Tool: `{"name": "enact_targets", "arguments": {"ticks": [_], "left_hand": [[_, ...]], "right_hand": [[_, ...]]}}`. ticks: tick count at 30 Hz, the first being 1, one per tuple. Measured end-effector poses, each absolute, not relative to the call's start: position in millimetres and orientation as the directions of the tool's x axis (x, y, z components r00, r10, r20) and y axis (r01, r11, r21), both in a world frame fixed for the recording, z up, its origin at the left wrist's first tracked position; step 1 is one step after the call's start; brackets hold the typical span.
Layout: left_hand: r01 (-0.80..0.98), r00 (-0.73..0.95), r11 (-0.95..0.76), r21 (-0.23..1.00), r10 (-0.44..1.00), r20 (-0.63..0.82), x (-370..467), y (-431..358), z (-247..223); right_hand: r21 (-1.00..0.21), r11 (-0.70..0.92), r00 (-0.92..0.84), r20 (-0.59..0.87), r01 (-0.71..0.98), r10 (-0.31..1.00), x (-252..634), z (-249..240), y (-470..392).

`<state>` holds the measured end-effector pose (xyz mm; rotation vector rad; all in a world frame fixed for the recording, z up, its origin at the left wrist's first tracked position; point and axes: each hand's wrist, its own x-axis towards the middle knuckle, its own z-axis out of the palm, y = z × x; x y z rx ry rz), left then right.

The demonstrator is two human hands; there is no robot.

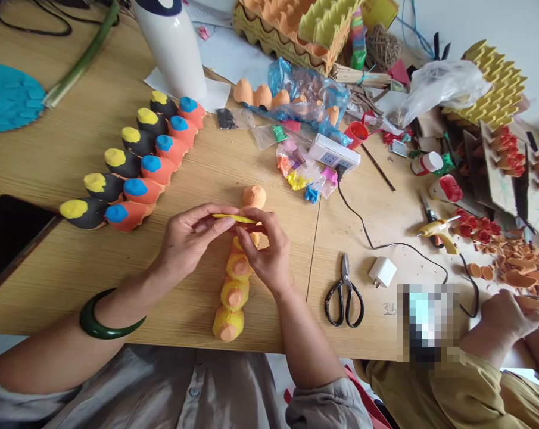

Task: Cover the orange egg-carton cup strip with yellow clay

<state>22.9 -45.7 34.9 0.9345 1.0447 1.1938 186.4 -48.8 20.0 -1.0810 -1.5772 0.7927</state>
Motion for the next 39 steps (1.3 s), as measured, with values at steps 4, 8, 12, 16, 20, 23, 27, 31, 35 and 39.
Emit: {"name": "enact_targets", "arguments": {"ticks": [4, 8, 12, 16, 20, 23, 27, 31, 35, 39], "left_hand": [[-0.267, 0.058, 0.160, 0.950, 0.987, -0.150, 24, -46, 36], [-0.250, 0.054, 0.146, 0.957, 0.989, -0.136, 25, -45, 35], [-0.239, 0.005, 0.138, 0.961, 0.990, -0.141, 24, -44, 35], [-0.244, 0.015, 0.134, 0.961, 0.991, -0.134, 25, -44, 40], [-0.241, 0.050, 0.123, 0.963, 0.992, -0.115, 24, -44, 43], [-0.222, 0.053, 0.132, 0.966, 0.991, -0.124, 23, -45, 40], [-0.205, 0.031, 0.138, 0.969, 0.990, -0.134, 22, -44, 37], [-0.217, 0.039, 0.125, 0.968, 0.992, -0.119, 21, -43, 39], [-0.204, 0.086, 0.150, 0.967, 0.987, -0.135, 21, -43, 40], [-0.181, 0.083, 0.173, 0.968, 0.984, -0.161, 20, -43, 40]], "right_hand": [[-0.875, 0.408, -0.057, 0.408, 0.259, 0.911, 186, 19, -49], [-0.868, 0.413, -0.064, 0.412, 0.275, 0.909, 186, 20, -49], [-0.892, 0.398, -0.088, 0.388, 0.214, 0.917, 185, 19, -50], [-0.896, 0.386, -0.081, 0.378, 0.218, 0.922, 186, 18, -50], [-0.899, 0.374, -0.070, 0.368, 0.230, 0.927, 187, 20, -50], [-0.888, 0.381, -0.082, 0.373, 0.259, 0.924, 187, 23, -50], [-0.869, 0.412, -0.135, 0.390, 0.275, 0.911, 188, 26, -49], [-0.862, 0.419, -0.131, 0.398, 0.284, 0.908, 188, 27, -49], [-0.861, 0.422, -0.124, 0.404, 0.283, 0.906, 188, 28, -49], [-0.859, 0.411, -0.143, 0.385, 0.305, 0.912, 188, 29, -50]]}}
